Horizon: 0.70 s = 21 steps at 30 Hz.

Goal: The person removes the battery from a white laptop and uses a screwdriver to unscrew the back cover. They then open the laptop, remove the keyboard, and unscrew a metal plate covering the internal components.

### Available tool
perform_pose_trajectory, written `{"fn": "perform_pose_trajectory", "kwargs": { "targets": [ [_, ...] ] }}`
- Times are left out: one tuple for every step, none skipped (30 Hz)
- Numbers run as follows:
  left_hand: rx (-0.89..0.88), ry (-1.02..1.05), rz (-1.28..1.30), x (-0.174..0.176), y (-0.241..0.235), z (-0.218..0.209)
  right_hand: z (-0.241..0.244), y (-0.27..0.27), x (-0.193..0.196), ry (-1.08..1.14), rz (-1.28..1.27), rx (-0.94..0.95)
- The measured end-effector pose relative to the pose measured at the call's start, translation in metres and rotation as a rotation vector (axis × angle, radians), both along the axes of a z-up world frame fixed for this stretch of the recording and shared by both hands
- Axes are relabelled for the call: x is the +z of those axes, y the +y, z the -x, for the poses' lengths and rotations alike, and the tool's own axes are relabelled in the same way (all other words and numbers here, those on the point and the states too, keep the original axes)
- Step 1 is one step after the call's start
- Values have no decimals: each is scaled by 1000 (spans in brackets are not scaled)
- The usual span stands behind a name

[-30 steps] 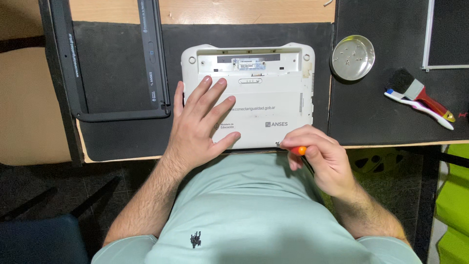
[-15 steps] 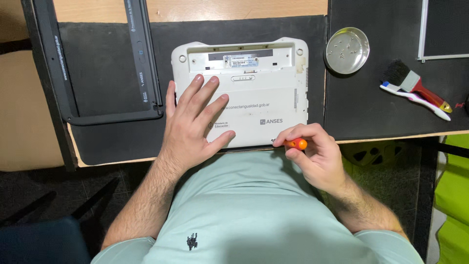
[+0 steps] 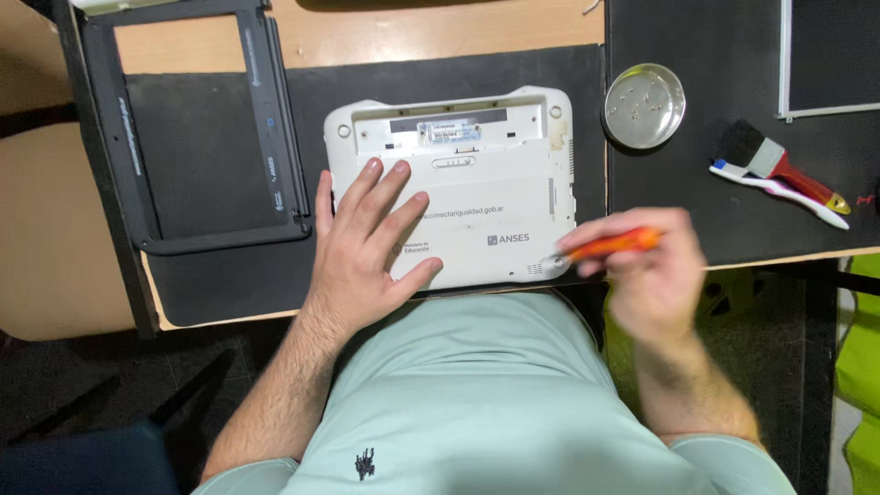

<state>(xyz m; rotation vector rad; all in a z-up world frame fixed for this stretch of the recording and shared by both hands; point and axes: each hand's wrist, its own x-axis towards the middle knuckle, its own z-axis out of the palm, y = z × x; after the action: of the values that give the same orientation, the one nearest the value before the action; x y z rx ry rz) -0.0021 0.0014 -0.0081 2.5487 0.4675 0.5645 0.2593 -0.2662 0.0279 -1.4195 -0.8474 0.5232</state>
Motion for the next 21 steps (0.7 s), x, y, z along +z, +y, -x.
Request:
{"fn": "perform_pose_trajectory", "kwargs": {
  "targets": [
    [-2, -2, -3, 3, 0, 1, -12, 4, 0, -2, -3, -2],
    [-14, 11, -8, 5, 0, 2, -24, 8, 0, -42, 7, -123],
    [-28, 23, -12, 7, 0, 1, -36, 11, 0, -81, 19, -246],
    [-32, 20, -14, 8, 0, 1, -45, 20, 6, -84, 17, -250],
    [-28, 26, -15, 9, 0, 1, -55, 30, 13, -153, 31, -290],
    [-25, 32, -16, 10, 1, 1, -65, 40, 19, -222, 46, -331],
    [-24, 29, -18, 10, 0, 1, -80, 37, 10, -224, 44, -331],
    [-23, 27, -11, 9, 0, 1, -94, 35, 1, -231, 38, -330],
    [-20, 25, -6, 8, 0, 1, -108, 34, -8, -238, 29, -328],
    [-19, 22, -10, 9, 0, 0, -114, 34, -10, -240, 25, -327],
    [-19, 29, -8, 9, 0, 0, -118, 34, -11, -244, 44, -294],
    [-19, 35, -7, 10, 0, 1, -123, 35, -13, -247, 64, -261],
    [-18, 35, -7, 9, 0, 1, -125, 35, -14, -248, 63, -261],
    [-20, 32, -10, 8, 0, 1, -126, 36, -15, -279, 109, -294],
    [-20, 29, -13, 7, 0, 1, -127, 38, -16, -312, 154, -326],
    [-18, 27, -15, 7, 0, 1, -128, 39, -18, -313, 151, -324],
    [-20, 24, -22, 7, 0, 1, -129, 41, -19, -353, 145, -316],
    [-23, 21, -30, 7, 0, 1, -129, 43, -20, -394, 139, -308],
    [-19, 21, -31, 7, 0, 2, -127, 44, -18, -394, 137, -304],
    [-16, 16, -21, 8, -1, 2, -125, 45, -16, -409, 175, -318],
    [-15, 11, -11, 8, -1, 1, -123, 46, -14, -425, 214, -334]
  ]
}}
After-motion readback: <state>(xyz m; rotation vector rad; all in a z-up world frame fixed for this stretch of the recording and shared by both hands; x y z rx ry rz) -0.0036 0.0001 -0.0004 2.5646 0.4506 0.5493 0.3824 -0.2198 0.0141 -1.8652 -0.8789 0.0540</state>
